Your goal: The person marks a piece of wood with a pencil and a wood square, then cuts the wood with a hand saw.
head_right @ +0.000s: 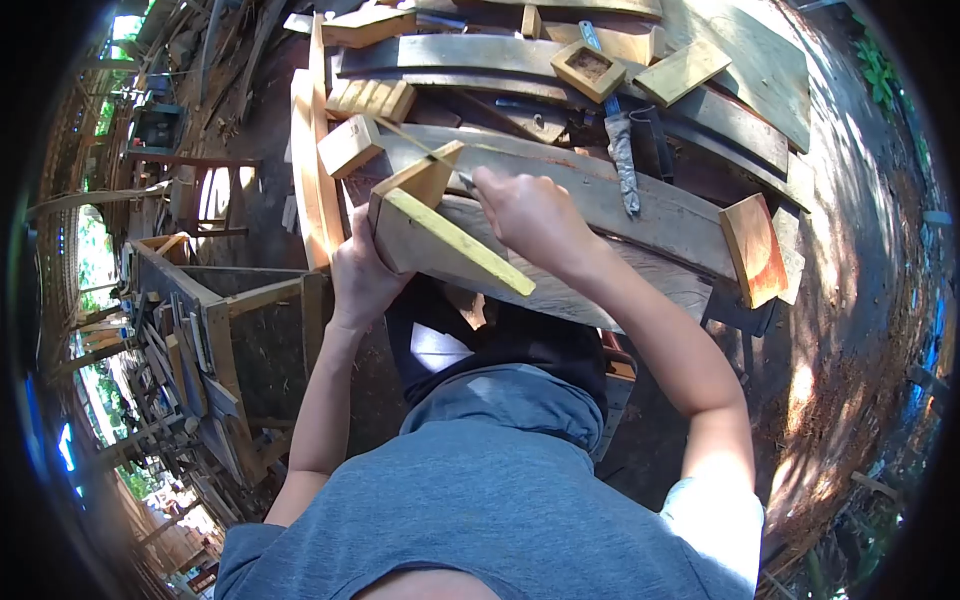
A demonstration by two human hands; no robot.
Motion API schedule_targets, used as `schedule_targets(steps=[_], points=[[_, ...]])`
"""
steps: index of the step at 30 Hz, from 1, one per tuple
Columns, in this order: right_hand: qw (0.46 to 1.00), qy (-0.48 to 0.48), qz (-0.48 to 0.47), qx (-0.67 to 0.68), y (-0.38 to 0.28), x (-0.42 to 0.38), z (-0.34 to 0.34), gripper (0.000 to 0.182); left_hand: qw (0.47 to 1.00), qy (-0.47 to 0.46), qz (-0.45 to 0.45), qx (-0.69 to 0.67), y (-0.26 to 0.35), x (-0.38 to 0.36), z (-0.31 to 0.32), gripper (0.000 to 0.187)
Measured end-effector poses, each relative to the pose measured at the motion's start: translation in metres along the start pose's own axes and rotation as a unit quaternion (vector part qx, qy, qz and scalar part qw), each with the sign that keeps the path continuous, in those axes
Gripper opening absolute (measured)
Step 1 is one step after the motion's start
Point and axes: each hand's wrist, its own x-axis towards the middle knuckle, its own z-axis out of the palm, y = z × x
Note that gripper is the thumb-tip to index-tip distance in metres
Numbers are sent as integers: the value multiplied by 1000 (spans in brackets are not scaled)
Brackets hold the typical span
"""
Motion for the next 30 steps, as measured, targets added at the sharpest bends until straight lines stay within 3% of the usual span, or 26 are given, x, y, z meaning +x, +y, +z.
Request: schedule_targets(steps=[3, 6, 7, 11, 14, 19, 24, 27, 30], points=[[997, 50, -53, 9, -3, -13, -2, 18, 999, -17, -44, -22, -1, -2, 2, 72], [1000, 22, 17, 7, 14, 27, 18, 18, 999, -7, -31, -8, -1, 0, 4, 72], [999, 46, -2, -9, 17, 36, 23, 19, 1000, -3, -13, 5, 3, 3, 3, 73], [1000, 13, -1, -18, 0, 1, -1, 17, 1000, -5, 3, 27, 6, 1, 1, 73], [999, 25, -38, -5, -14, -18, -10, 17, 998, -16, -52, -12, 1, -4, 3, 72], [999, 11, 5, -37, 12, 37, 10, 19, 999, -6, 1, 48, 8, 4, -2, 70], [999, -39, -32, -5, -6, 0, -15, 19, 1000, -6, -2, 11, 4, 2, -3, 68], [1000, -9, -17, 6, 2, 9, -8, 20, 999, -23, -33, -9, 3, 3, -2, 69], [997, -37, -12, -64, 29, 43, 24, 22, 998, -8, 36, 51, 5, 4, -3, 70]])
